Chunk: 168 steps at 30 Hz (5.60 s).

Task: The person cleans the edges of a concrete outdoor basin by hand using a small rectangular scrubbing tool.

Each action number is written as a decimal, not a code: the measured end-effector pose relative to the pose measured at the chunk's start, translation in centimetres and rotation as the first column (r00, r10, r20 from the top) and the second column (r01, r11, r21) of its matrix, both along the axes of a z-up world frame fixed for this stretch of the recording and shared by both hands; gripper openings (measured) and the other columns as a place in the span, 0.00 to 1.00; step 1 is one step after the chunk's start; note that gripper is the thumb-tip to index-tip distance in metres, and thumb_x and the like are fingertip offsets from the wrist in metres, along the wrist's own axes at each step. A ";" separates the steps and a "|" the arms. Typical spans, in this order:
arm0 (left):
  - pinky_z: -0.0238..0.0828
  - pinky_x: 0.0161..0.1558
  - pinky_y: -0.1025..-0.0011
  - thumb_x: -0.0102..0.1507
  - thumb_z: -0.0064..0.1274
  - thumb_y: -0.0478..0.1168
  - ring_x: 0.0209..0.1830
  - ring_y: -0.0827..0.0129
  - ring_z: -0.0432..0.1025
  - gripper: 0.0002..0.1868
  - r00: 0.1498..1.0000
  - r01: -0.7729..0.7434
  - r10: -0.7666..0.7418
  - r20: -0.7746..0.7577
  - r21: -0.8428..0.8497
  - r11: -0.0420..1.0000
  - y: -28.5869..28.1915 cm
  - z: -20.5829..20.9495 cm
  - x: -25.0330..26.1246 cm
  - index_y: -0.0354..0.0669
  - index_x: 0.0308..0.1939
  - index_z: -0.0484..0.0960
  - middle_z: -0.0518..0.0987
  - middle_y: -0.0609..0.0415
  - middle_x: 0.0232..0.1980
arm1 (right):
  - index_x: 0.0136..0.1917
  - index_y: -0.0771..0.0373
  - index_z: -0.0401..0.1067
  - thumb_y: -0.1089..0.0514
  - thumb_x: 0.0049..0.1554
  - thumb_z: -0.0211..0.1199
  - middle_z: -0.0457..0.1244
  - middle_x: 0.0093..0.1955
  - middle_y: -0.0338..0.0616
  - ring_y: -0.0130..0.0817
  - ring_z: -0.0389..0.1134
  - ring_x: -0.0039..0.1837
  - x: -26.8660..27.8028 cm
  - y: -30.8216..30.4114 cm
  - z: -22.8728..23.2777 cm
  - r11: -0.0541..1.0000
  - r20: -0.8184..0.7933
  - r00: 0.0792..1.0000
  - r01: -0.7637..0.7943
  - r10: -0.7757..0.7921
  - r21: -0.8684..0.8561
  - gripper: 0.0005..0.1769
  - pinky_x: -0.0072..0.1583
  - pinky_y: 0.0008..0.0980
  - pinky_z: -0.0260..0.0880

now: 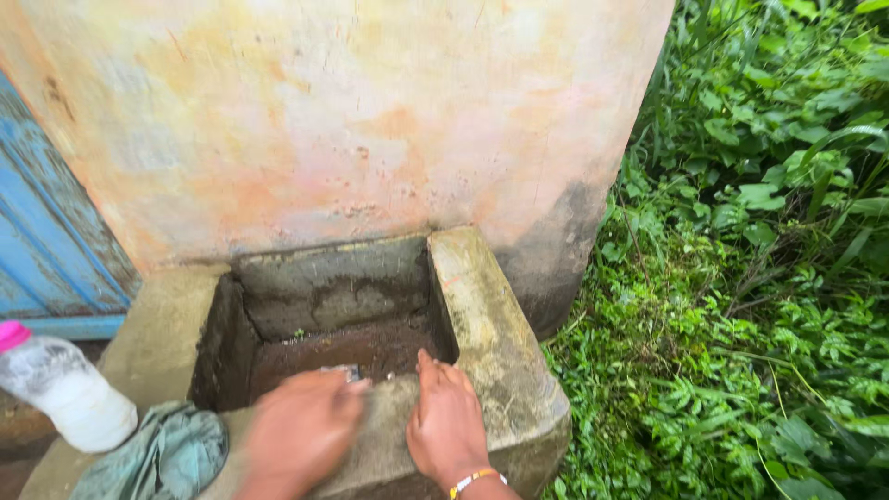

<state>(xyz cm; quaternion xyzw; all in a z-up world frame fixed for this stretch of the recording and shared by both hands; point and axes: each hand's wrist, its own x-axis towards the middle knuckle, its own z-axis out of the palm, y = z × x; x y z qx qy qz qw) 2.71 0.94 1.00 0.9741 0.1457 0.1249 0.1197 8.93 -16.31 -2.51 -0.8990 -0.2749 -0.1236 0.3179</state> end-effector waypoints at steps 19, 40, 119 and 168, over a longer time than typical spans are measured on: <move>0.71 0.59 0.51 0.66 0.35 0.65 0.59 0.54 0.75 0.26 0.973 -0.005 0.030 -0.230 0.110 0.994 4.2 1.8 0.1 0.56 0.49 0.81 0.82 0.49 0.54 | 0.77 0.67 0.58 0.57 0.59 0.50 0.59 0.74 0.60 0.53 0.54 0.78 1.7 -3.0 -0.5 0.948 0.063 0.949 -0.304 0.310 -0.091 0.33 0.77 0.51 0.44; 0.71 0.59 0.54 0.56 0.38 0.78 0.64 0.59 0.71 0.42 0.959 0.081 -0.023 -0.281 0.196 0.977 1.9 2.7 1.0 0.54 0.58 0.78 0.79 0.51 0.60 | 0.81 0.76 0.38 0.30 0.52 0.61 0.54 0.75 0.65 0.53 0.50 0.79 1.0 -2.4 1.1 0.935 -0.116 0.989 -0.123 0.089 -0.331 0.64 0.80 0.49 0.37; 0.68 0.56 0.55 0.68 0.39 0.58 0.52 0.54 0.75 0.22 0.986 0.047 -0.046 -0.158 0.000 0.999 -4.3 -0.8 -3.2 0.48 0.41 0.81 0.83 0.49 0.47 | 0.78 0.56 0.55 0.50 0.65 0.44 0.55 0.77 0.50 0.42 0.50 0.80 2.9 -6.9 0.8 0.922 -0.091 0.958 -0.286 0.272 -0.259 0.30 0.77 0.47 0.40; 0.70 0.53 0.55 0.63 0.46 0.61 0.47 0.51 0.75 0.23 0.994 0.045 -0.043 0.104 -0.019 0.999 -6.2 -1.1 -4.1 0.46 0.35 0.83 0.83 0.48 0.42 | 0.76 0.59 0.58 0.51 0.63 0.45 0.57 0.75 0.47 0.43 0.52 0.78 3.1 -6.9 -0.2 0.927 0.019 0.954 -0.284 0.298 -0.243 0.29 0.75 0.51 0.42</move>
